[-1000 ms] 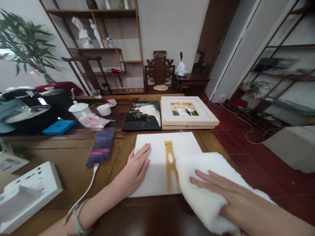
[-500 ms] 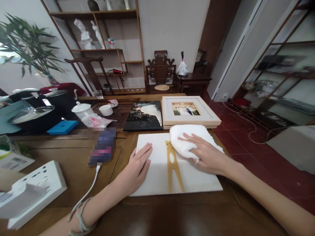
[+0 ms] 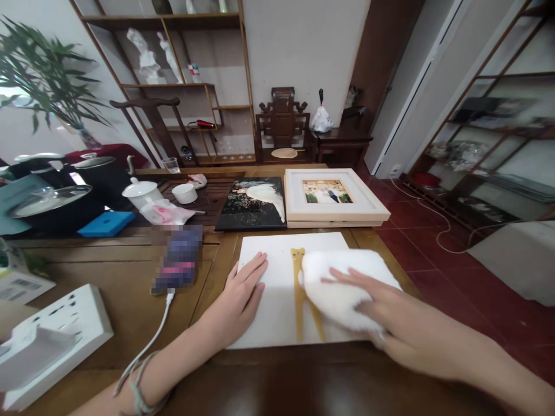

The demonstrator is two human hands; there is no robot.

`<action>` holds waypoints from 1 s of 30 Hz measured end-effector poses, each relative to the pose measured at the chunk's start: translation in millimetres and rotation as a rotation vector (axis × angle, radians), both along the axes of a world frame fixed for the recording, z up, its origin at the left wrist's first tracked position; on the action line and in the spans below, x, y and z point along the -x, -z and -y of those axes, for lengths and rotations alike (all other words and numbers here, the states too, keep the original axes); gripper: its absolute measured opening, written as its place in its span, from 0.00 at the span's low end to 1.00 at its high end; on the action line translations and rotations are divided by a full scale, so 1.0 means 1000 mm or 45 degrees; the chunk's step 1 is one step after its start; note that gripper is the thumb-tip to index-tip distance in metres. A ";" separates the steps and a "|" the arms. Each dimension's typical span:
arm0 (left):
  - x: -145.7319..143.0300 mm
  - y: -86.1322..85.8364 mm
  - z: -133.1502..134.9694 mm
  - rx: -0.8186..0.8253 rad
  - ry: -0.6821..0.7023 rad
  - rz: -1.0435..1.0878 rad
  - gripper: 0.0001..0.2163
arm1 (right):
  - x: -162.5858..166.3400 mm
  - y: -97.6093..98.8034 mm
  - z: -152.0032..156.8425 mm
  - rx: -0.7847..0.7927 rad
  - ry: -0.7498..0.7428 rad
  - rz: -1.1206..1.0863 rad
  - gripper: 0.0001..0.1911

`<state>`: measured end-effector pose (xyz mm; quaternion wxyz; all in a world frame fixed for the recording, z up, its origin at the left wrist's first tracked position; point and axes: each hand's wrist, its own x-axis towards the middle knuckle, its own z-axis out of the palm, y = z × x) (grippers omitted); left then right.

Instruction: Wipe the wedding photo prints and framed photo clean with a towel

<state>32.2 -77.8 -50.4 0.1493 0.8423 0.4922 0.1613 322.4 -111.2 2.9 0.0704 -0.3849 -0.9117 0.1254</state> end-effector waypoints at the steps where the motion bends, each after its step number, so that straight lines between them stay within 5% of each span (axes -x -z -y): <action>1: 0.000 0.000 0.000 0.004 0.002 -0.005 0.20 | 0.004 0.005 -0.014 -0.021 0.020 -0.005 0.12; 5: -0.001 -0.001 0.000 0.014 -0.003 -0.005 0.20 | 0.023 0.024 -0.059 -0.212 0.134 -0.120 0.17; 8: -0.001 -0.001 0.000 0.013 -0.001 0.007 0.20 | 0.035 0.030 -0.066 -0.298 0.140 -0.129 0.15; 15: 0.000 0.001 0.000 -0.019 0.002 0.037 0.20 | 0.042 0.022 0.015 -0.127 -0.120 0.016 0.09; 19: 0.000 0.002 0.000 -0.011 0.001 0.005 0.20 | 0.037 0.014 0.041 -0.059 -0.249 -0.012 0.21; 24: 0.000 0.001 0.000 -0.017 0.009 0.016 0.20 | 0.046 0.006 0.001 0.094 -0.065 -0.056 0.17; 30: 0.000 -0.001 0.001 -0.017 0.011 0.040 0.20 | 0.067 0.020 -0.063 -0.147 0.055 -0.143 0.18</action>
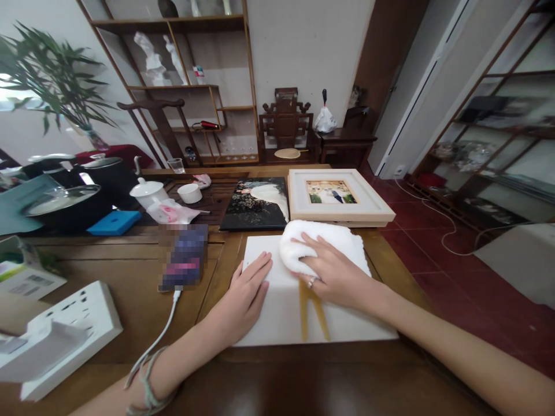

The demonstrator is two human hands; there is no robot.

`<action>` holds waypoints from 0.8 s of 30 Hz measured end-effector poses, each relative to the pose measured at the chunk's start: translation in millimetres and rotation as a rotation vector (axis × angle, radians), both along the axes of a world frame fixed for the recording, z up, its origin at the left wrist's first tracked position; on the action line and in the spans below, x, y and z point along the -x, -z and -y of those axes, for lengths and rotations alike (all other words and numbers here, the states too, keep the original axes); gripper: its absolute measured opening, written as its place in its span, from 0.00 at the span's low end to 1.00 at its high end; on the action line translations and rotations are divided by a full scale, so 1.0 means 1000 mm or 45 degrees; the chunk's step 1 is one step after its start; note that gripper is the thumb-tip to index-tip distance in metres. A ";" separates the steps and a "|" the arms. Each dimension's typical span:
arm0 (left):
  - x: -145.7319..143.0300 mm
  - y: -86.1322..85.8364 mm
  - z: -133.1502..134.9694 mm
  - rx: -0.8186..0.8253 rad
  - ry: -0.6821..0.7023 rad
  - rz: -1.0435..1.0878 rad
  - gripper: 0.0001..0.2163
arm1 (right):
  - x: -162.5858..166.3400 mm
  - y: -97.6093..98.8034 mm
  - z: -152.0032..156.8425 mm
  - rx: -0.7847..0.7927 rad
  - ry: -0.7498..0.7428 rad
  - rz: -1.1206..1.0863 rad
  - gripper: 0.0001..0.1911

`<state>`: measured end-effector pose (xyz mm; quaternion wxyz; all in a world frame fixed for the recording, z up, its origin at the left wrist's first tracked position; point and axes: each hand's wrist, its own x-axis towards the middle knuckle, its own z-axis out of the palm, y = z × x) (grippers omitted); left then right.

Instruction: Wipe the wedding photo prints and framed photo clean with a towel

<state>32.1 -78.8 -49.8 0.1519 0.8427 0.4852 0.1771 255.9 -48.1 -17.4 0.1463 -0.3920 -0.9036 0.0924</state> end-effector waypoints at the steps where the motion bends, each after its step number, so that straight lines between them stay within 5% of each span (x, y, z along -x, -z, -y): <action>1: 0.000 0.000 0.000 -0.002 0.000 0.005 0.20 | 0.002 0.001 -0.003 -0.020 -0.022 0.024 0.17; 13: 0.000 0.002 -0.002 0.007 0.004 -0.037 0.20 | -0.004 -0.011 0.089 0.116 -0.385 0.222 0.11; 18: 0.001 0.003 -0.001 -0.014 0.021 -0.014 0.21 | -0.005 -0.015 0.060 0.206 -0.255 0.109 0.15; 24: 0.001 0.001 -0.002 0.017 0.026 -0.028 0.21 | 0.012 -0.004 -0.003 0.039 0.043 -0.023 0.19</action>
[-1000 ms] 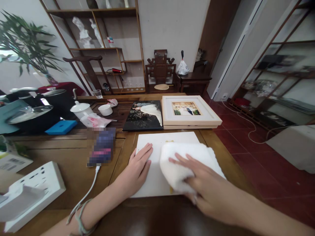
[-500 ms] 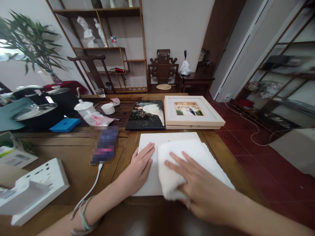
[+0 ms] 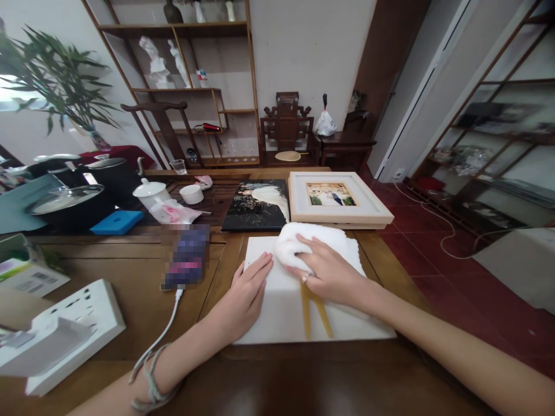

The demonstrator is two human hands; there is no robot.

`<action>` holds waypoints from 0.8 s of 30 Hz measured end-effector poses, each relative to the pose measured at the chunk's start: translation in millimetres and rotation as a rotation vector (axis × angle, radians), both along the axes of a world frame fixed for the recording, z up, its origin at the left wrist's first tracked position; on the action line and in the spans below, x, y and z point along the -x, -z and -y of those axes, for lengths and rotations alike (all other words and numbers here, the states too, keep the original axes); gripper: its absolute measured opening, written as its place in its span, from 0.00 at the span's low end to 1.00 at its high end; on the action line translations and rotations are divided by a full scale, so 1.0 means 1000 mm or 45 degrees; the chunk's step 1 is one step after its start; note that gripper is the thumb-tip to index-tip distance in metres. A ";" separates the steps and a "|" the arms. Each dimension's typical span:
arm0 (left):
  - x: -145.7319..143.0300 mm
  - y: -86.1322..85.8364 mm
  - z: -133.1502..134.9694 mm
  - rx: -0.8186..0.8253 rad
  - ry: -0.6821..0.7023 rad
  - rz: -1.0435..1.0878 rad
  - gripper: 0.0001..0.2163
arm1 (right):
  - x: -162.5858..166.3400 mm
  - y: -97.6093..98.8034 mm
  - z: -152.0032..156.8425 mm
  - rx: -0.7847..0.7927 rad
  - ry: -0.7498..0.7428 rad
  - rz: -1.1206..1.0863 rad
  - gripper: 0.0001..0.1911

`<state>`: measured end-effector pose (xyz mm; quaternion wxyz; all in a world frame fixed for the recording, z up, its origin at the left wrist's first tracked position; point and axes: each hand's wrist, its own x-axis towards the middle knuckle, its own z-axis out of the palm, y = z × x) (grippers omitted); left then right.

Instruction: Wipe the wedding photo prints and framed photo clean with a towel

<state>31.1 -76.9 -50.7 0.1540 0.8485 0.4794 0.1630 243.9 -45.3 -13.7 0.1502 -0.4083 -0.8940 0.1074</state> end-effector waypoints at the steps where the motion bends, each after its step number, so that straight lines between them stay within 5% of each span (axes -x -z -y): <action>1: 0.000 0.000 0.000 0.002 -0.004 0.001 0.21 | 0.004 0.001 -0.005 -0.008 0.018 0.030 0.19; 5: -0.001 -0.002 0.000 0.021 -0.039 -0.001 0.21 | 0.012 0.000 0.003 -0.063 -0.081 0.212 0.16; 15: 0.002 0.005 -0.002 -0.047 -0.046 0.054 0.21 | 0.000 -0.006 0.091 -0.030 -0.471 0.329 0.09; 20: 0.002 0.005 -0.002 -0.020 -0.048 0.020 0.21 | -0.005 -0.020 0.065 0.144 -0.365 0.263 0.14; 24: 0.002 0.005 -0.001 -0.036 -0.039 0.068 0.21 | 0.002 -0.013 0.023 0.057 -0.153 0.201 0.17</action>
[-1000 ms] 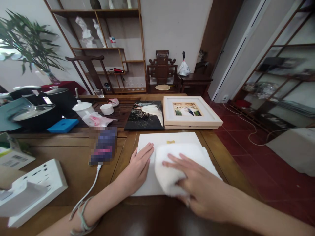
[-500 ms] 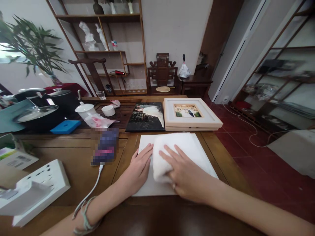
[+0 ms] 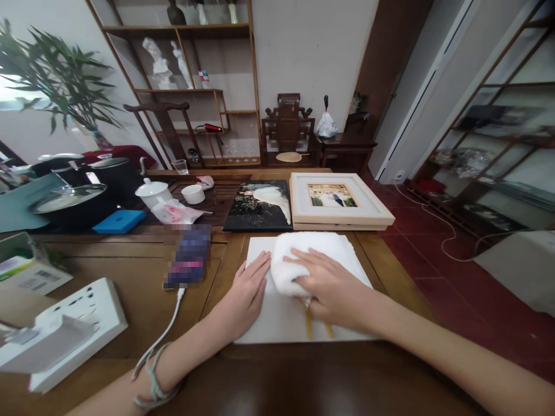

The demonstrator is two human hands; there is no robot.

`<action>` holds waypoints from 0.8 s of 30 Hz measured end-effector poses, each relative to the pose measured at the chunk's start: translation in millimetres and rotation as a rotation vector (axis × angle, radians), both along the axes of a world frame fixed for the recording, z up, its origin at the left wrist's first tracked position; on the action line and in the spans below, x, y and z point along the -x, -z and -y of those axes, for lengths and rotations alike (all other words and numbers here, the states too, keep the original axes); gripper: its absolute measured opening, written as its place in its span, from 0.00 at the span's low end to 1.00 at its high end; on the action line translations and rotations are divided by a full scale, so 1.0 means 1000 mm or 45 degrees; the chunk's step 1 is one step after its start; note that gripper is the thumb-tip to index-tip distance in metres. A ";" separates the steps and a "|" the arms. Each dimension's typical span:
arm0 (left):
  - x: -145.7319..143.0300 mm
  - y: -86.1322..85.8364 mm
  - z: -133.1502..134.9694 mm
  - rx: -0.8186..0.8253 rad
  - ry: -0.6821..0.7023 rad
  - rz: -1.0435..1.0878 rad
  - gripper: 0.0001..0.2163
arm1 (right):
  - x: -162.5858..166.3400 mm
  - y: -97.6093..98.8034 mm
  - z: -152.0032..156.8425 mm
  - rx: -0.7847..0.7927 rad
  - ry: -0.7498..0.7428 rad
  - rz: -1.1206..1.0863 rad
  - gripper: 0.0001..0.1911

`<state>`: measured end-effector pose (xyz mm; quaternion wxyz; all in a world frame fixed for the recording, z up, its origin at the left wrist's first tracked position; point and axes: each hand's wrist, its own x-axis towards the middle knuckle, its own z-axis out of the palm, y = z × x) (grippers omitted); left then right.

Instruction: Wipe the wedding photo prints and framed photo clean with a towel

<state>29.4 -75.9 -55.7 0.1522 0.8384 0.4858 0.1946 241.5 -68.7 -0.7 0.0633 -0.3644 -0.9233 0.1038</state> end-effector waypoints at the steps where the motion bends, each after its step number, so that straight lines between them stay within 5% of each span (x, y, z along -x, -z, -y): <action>1: 0.000 0.000 0.000 -0.010 0.002 0.014 0.21 | 0.004 0.003 -0.008 -0.037 0.039 -0.005 0.18; 6: 0.000 -0.002 -0.002 -0.019 0.001 0.035 0.21 | 0.023 0.016 -0.016 -0.269 0.072 0.131 0.16; 14: 0.002 -0.002 -0.001 0.008 0.015 -0.008 0.22 | 0.019 0.022 0.063 -0.392 -0.326 0.113 0.16; 18: 0.001 0.000 -0.001 0.034 -0.003 -0.010 0.22 | 0.006 0.014 0.071 -0.174 -0.321 0.107 0.22; 21: 0.000 -0.001 -0.002 -0.007 -0.031 0.077 0.21 | -0.003 -0.001 0.052 0.061 -0.230 0.065 0.17; 24: 0.000 -0.005 -0.002 -0.076 -0.067 0.224 0.20 | -0.001 -0.008 0.025 0.080 -0.020 0.002 0.15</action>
